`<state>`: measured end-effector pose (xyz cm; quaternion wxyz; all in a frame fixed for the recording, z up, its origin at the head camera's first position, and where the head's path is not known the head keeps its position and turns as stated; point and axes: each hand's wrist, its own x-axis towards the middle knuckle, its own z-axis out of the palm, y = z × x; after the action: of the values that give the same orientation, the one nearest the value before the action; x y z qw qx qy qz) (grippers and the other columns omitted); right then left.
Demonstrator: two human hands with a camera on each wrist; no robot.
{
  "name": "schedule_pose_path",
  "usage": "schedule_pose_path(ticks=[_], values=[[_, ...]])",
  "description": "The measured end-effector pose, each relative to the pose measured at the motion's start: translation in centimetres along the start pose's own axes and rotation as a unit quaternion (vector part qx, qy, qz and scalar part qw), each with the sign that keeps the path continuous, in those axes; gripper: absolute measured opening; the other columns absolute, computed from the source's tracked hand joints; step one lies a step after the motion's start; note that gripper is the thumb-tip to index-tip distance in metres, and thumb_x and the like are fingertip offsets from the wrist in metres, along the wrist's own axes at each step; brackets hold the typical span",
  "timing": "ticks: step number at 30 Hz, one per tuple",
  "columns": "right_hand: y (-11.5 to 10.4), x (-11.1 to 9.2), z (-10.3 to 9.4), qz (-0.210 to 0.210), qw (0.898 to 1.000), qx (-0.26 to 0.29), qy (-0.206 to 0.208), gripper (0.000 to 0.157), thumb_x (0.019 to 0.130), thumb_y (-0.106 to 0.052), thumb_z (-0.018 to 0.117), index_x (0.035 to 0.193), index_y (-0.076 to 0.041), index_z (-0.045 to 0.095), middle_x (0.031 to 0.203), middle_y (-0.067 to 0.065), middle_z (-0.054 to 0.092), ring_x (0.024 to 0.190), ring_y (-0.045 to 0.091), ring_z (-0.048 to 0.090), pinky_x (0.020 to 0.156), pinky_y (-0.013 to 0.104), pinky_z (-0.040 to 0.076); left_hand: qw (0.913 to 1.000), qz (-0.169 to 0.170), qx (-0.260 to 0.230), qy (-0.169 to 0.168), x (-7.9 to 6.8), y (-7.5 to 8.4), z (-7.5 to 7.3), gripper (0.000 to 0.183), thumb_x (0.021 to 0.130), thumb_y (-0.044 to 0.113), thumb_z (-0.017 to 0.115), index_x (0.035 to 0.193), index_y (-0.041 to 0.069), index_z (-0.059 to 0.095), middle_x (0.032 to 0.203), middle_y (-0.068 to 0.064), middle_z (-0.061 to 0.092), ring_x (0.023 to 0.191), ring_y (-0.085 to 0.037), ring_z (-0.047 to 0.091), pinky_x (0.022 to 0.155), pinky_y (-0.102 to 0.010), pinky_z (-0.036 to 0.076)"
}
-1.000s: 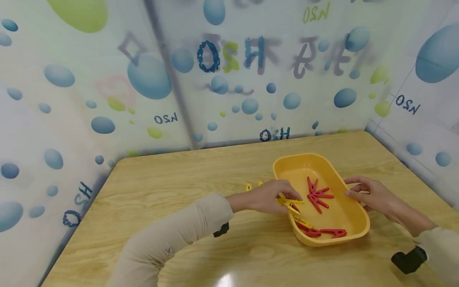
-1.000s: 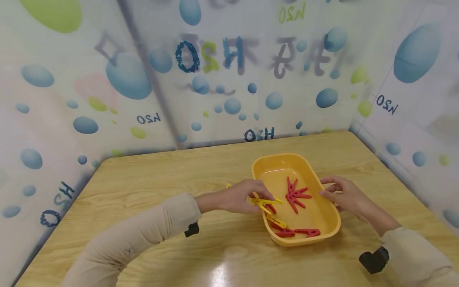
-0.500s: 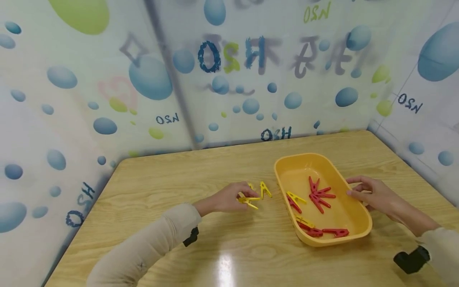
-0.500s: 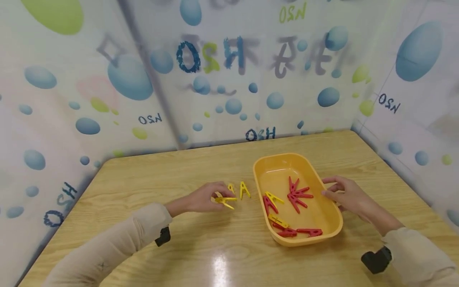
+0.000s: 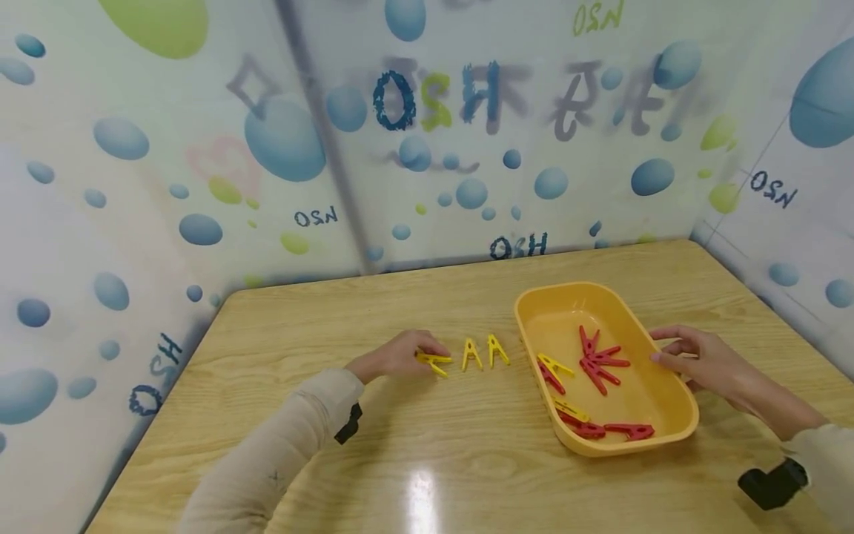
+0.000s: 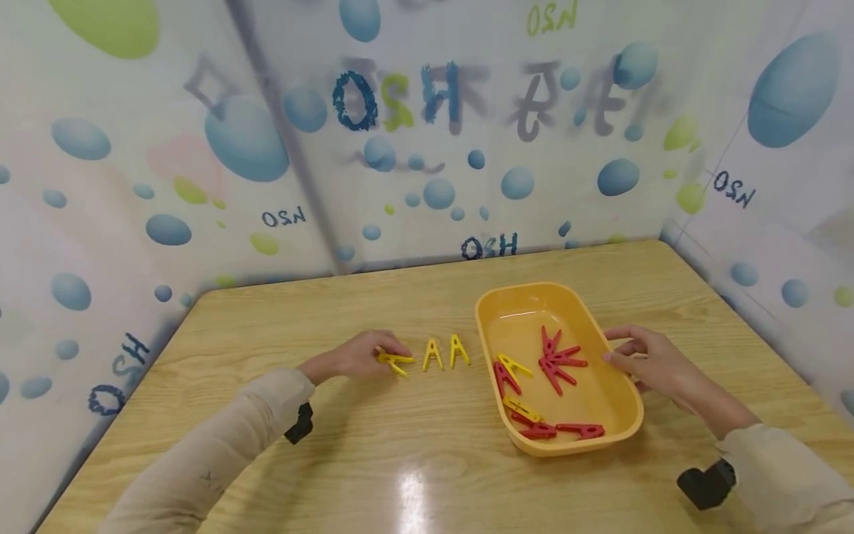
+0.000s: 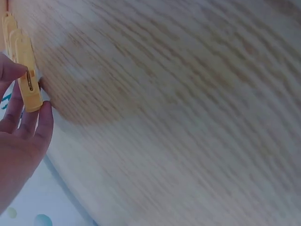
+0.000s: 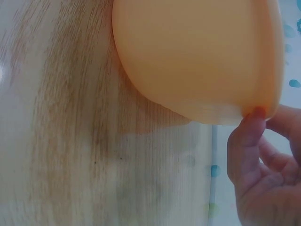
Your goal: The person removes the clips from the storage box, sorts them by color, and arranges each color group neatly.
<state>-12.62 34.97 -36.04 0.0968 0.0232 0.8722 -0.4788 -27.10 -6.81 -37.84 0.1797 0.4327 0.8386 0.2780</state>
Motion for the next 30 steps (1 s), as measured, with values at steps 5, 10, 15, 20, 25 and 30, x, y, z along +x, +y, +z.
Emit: schedule_pose_path(ticks=[5, 10, 15, 20, 25, 30], values=[[0.1, -0.1, -0.1, 0.000, 1.000, 0.001, 0.005, 0.058, 0.089, -0.026, 0.054, 0.127, 0.009, 0.030, 0.095, 0.017, 0.053, 0.073, 0.018, 0.058, 0.059, 0.035, 0.051, 0.9999, -0.007, -0.005, -0.009, 0.3, -0.3, -0.1, 0.032, 0.078, -0.003, 0.060, 0.109, 0.003, 0.063, 0.100, -0.007, 0.057, 0.090, -0.017, 0.054, 0.077, -0.025, 0.044], [0.1, 0.0, -0.1, 0.000, 1.000, -0.004, 0.009, 0.058, 0.088, -0.028, 0.055, 0.127, 0.009, 0.031, 0.095, 0.018, 0.053, 0.073, 0.019, 0.058, 0.059, 0.035, 0.051, 0.9998, -0.002, -0.012, -0.012, 0.1, -0.3, -0.2, 0.032, 0.078, -0.003, 0.059, 0.110, 0.002, 0.062, 0.103, -0.009, 0.057, 0.093, -0.020, 0.053, 0.078, -0.028, 0.044], [0.0, 0.0, 0.0, -0.003, 1.000, -0.002, 0.006, 0.057, 0.089, -0.025, 0.054, 0.127, 0.009, 0.030, 0.095, 0.017, 0.053, 0.072, 0.017, 0.058, 0.059, 0.034, 0.051, 0.9990, -0.035, -0.026, 0.013, -0.4, -0.2, -0.1, 0.034, 0.081, 0.003, 0.061, 0.115, 0.001, 0.057, 0.107, -0.011, 0.053, 0.098, -0.023, 0.051, 0.082, -0.034, 0.043], [0.1, -0.2, -0.1, -0.004, 1.000, -0.009, 0.008, 0.056, 0.089, -0.024, 0.053, 0.128, 0.010, 0.029, 0.094, 0.016, 0.053, 0.071, 0.017, 0.058, 0.058, 0.034, 0.051, 0.9920, -0.099, -0.022, 0.075, -0.8, 0.5, 0.5, 0.038, 0.079, 0.015, 0.067, 0.114, 0.001, 0.058, 0.098, -0.010, 0.048, 0.091, -0.022, 0.045, 0.077, -0.034, 0.040], [0.0, -0.1, -0.3, -0.006, 1.000, -0.010, 0.011, 0.058, 0.088, -0.026, 0.055, 0.127, 0.009, 0.030, 0.095, 0.018, 0.053, 0.071, 0.018, 0.058, 0.058, 0.034, 0.051, 0.9809, -0.142, -0.023, 0.131, -1.0, 0.9, 1.2, 0.033, 0.078, 0.019, 0.069, 0.104, 0.001, 0.062, 0.084, -0.007, 0.050, 0.075, -0.018, 0.041, 0.065, -0.028, 0.036], [0.1, 0.0, -0.1, -0.011, 1.000, -0.003, 0.007, 0.058, 0.088, -0.026, 0.055, 0.127, 0.009, 0.030, 0.095, 0.019, 0.053, 0.072, 0.018, 0.059, 0.058, 0.035, 0.051, 0.9759, -0.143, -0.019, 0.163, -1.2, 0.9, 1.6, 0.021, 0.076, 0.017, 0.071, 0.091, 0.004, 0.065, 0.082, -0.004, 0.055, 0.073, -0.015, 0.050, 0.064, -0.026, 0.043]])
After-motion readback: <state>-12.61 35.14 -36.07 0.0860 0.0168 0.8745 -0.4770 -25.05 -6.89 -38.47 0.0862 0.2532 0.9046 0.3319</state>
